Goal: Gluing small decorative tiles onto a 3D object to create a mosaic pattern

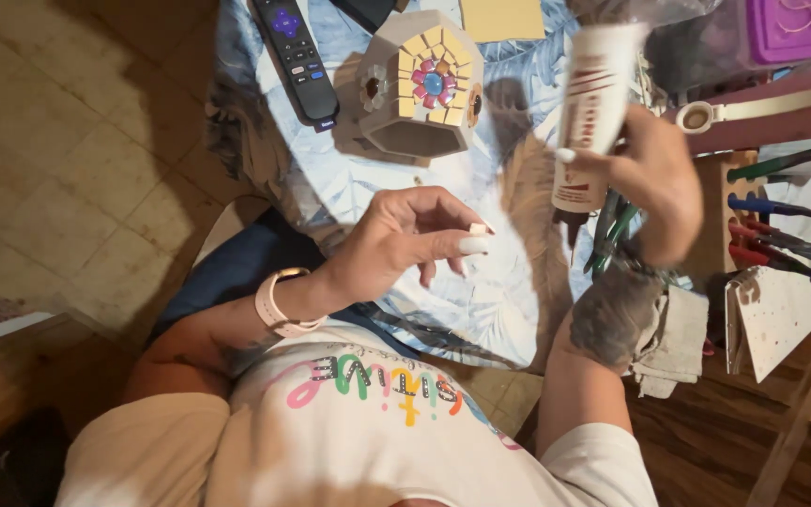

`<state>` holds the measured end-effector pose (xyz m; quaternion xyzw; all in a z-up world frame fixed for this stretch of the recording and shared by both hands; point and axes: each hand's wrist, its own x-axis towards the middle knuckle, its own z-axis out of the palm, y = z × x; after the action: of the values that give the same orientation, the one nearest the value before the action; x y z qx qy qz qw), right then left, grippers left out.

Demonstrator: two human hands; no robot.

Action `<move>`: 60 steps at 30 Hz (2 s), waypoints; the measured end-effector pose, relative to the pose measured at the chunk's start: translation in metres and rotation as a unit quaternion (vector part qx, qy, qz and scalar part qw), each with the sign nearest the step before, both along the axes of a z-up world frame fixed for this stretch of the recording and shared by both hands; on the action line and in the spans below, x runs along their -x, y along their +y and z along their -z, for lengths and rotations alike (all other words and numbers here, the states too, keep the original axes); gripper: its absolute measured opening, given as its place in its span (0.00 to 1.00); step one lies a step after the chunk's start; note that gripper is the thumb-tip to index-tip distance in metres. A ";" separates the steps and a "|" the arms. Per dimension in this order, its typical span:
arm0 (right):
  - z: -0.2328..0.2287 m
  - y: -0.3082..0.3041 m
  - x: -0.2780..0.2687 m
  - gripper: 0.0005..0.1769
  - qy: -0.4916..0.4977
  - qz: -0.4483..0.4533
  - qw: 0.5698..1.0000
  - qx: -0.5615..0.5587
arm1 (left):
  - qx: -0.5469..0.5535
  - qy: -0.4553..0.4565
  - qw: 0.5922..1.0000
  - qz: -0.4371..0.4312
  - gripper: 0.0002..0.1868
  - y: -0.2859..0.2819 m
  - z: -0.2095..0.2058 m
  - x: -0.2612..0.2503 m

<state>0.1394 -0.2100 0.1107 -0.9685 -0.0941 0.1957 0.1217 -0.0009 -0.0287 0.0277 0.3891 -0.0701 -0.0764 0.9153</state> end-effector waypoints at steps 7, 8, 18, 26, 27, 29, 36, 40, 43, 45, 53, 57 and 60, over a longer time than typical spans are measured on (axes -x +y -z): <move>0.056 -0.045 -0.045 0.23 0.036 0.023 0.992 0.119 | 0.236 0.174 0.943 0.156 0.09 -0.009 0.015 0.000; 0.059 -0.047 -0.048 0.16 0.030 0.024 0.992 0.121 | 0.260 0.187 0.932 0.170 0.08 -0.011 0.018 0.001; 0.045 -0.046 -0.034 0.25 -0.007 0.019 0.994 0.107 | 0.312 0.211 0.908 0.185 0.09 -0.017 0.030 -0.001; 0.023 -0.021 -0.009 0.16 -0.226 -0.149 0.963 0.008 | 0.389 0.208 0.878 0.184 0.09 -0.013 0.022 0.001; 0.016 -0.014 0.000 0.19 -0.323 -0.240 0.911 -0.094 | 0.391 0.215 0.877 0.177 0.10 -0.013 0.021 0.001; 0.015 -0.004 0.014 0.11 -0.362 -0.300 0.864 -0.178 | 0.402 0.220 0.873 0.169 0.10 -0.016 0.027 0.002; -0.019 0.049 0.144 0.24 0.250 -0.289 0.513 -0.769 | 0.390 0.222 0.880 0.155 0.10 -0.010 0.021 0.001; -0.008 0.054 0.123 0.19 0.526 -0.448 0.366 -0.623 | 0.390 0.221 0.874 0.186 0.08 -0.010 0.015 0.000; -0.010 0.063 0.124 0.18 0.488 -0.471 0.369 -0.635 | 0.337 0.238 0.899 0.149 0.12 -0.011 0.014 0.002; -0.009 0.071 0.127 0.16 0.419 -0.490 0.370 -0.669 | 0.337 0.237 0.898 0.156 0.12 -0.011 0.015 0.001; 0.001 0.072 0.114 0.12 0.033 -0.508 0.484 -0.712 | 0.327 0.238 0.905 0.135 0.13 -0.014 0.014 0.004; 0.016 0.051 0.085 0.06 -0.401 -0.383 0.708 -0.437 | 0.313 0.234 0.912 0.123 0.13 -0.016 0.025 0.002; 0.030 0.049 0.078 0.10 -0.467 -0.377 0.706 -0.376 | 0.316 0.226 0.915 0.104 0.12 -0.018 0.021 0.001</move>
<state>0.0619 -0.1609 0.0806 -0.6937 -0.5622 -0.3036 0.3325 -0.0016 -0.0472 0.0064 0.0425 0.0784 -0.2313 0.9688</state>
